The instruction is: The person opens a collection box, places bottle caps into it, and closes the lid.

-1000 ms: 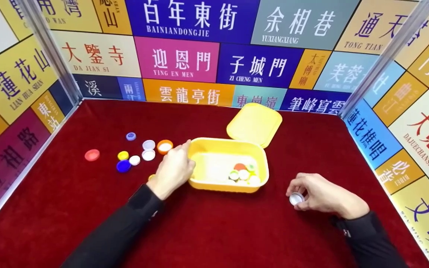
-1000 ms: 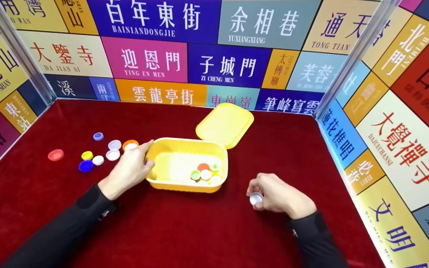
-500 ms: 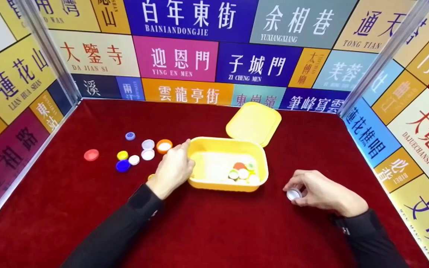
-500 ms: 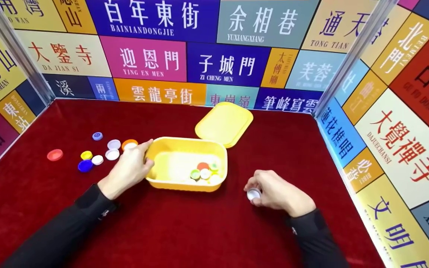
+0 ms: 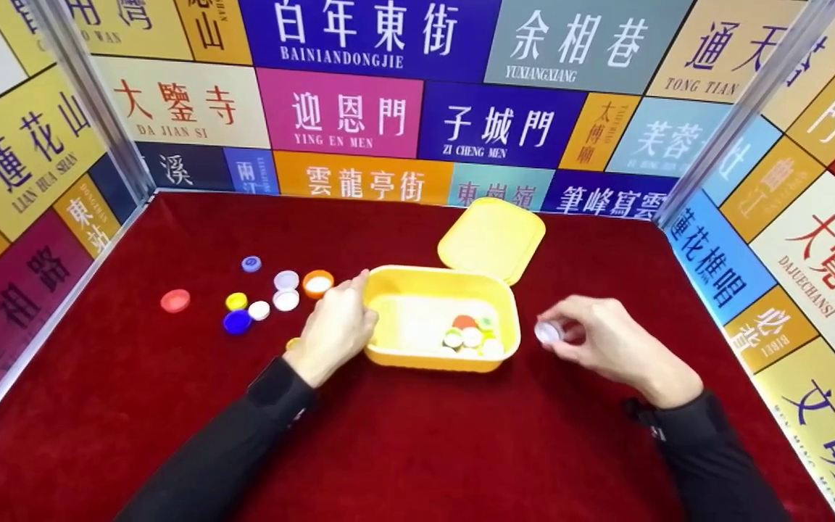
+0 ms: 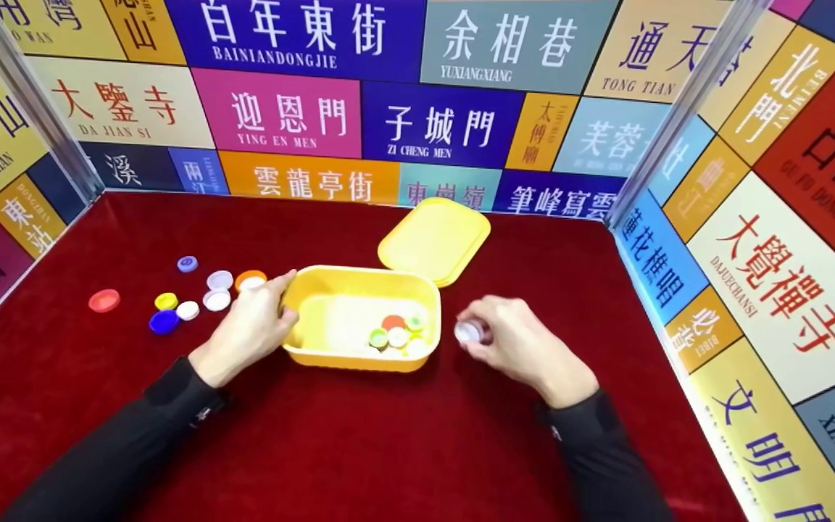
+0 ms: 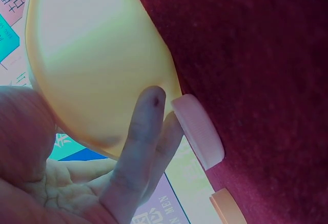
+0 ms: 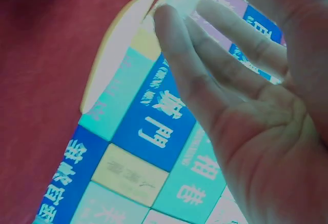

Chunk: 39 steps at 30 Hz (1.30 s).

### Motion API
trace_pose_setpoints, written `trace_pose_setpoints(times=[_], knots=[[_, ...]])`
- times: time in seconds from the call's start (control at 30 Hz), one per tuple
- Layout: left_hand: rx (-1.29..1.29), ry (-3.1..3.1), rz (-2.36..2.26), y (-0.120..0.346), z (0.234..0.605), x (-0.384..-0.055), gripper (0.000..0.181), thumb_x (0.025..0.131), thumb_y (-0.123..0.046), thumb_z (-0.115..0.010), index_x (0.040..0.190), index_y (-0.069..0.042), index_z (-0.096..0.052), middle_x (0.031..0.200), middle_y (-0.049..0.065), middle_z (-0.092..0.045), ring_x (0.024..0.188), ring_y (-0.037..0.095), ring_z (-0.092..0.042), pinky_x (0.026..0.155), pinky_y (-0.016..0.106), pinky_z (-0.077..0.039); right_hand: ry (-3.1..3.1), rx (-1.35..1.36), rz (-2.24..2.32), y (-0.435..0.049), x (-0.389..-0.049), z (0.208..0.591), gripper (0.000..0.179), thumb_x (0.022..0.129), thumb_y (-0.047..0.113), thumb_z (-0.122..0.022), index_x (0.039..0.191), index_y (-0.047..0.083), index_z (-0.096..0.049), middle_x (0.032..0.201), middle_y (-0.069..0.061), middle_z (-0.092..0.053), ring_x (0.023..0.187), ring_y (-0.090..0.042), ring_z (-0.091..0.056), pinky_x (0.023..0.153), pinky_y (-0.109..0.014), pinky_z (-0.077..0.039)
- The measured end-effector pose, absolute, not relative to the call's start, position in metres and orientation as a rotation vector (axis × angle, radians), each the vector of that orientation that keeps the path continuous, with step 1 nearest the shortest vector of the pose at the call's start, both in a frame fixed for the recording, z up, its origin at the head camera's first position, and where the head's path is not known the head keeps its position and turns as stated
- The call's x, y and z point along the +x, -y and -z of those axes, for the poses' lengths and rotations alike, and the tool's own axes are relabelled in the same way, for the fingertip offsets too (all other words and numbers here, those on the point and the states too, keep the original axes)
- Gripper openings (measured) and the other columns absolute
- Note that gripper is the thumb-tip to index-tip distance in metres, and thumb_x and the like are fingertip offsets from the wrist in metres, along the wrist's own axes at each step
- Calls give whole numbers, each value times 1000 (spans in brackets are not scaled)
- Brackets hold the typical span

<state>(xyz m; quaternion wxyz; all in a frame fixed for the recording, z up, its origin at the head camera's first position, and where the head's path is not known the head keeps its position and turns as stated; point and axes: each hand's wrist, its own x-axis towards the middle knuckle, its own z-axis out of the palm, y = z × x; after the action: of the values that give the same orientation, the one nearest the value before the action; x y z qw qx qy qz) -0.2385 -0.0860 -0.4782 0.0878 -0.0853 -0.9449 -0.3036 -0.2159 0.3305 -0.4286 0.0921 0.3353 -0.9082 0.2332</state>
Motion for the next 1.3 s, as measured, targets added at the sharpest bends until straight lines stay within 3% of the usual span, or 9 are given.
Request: trace_pose_setpoints(times=[0.2, 0.4, 0.63, 1.0, 1.3], knots=[[-265, 2798, 893, 86, 479, -238, 67, 104, -6, -69, 169, 2, -56, 144, 29, -76, 117, 43, -83, 98, 57, -72, 2561, 1035, -736, -298, -227, 420, 25, 93, 6, -98, 114, 4, -87, 107, -8, -87, 90, -17, -85, 81, -40, -74], [-244, 2817, 894, 86, 478, -238, 68, 105, -7, -70, 171, 0, -55, 146, 28, -76, 118, 43, -84, 100, 56, -72, 2557, 1124, -682, -261, -241, 425, 16, 94, 7, -97, 104, 0, -85, 107, -16, -86, 88, -29, -86, 78, -47, -74], [-230, 2830, 915, 86, 478, -239, 68, 106, -8, -71, 172, 0, -54, 149, 27, -75, 120, 40, -83, 103, 55, -71, 2651, 1185, -609, -228, -254, 440, 13, 100, 14, -93, 100, 2, -86, 99, -14, -84, 92, -30, -83, 81, -45, -72], [-235, 2813, 905, 86, 480, -239, 68, 105, -7, -71, 171, 0, -55, 147, 27, -76, 120, 43, -83, 101, 56, -72, 2719, 1202, -620, -222, -256, 448, 8, 98, 8, -92, 105, 5, -89, 103, -15, -83, 95, -37, -75, 86, -45, -66], [-246, 2809, 899, 86, 478, -238, 67, 105, -7, -71, 170, 1, -56, 148, 28, -76, 122, 43, -83, 103, 56, -71, 2704, 1199, -624, -226, -254, 444, 11, 100, 9, -90, 110, 5, -89, 106, -14, -84, 102, -38, -77, 93, -50, -67]])
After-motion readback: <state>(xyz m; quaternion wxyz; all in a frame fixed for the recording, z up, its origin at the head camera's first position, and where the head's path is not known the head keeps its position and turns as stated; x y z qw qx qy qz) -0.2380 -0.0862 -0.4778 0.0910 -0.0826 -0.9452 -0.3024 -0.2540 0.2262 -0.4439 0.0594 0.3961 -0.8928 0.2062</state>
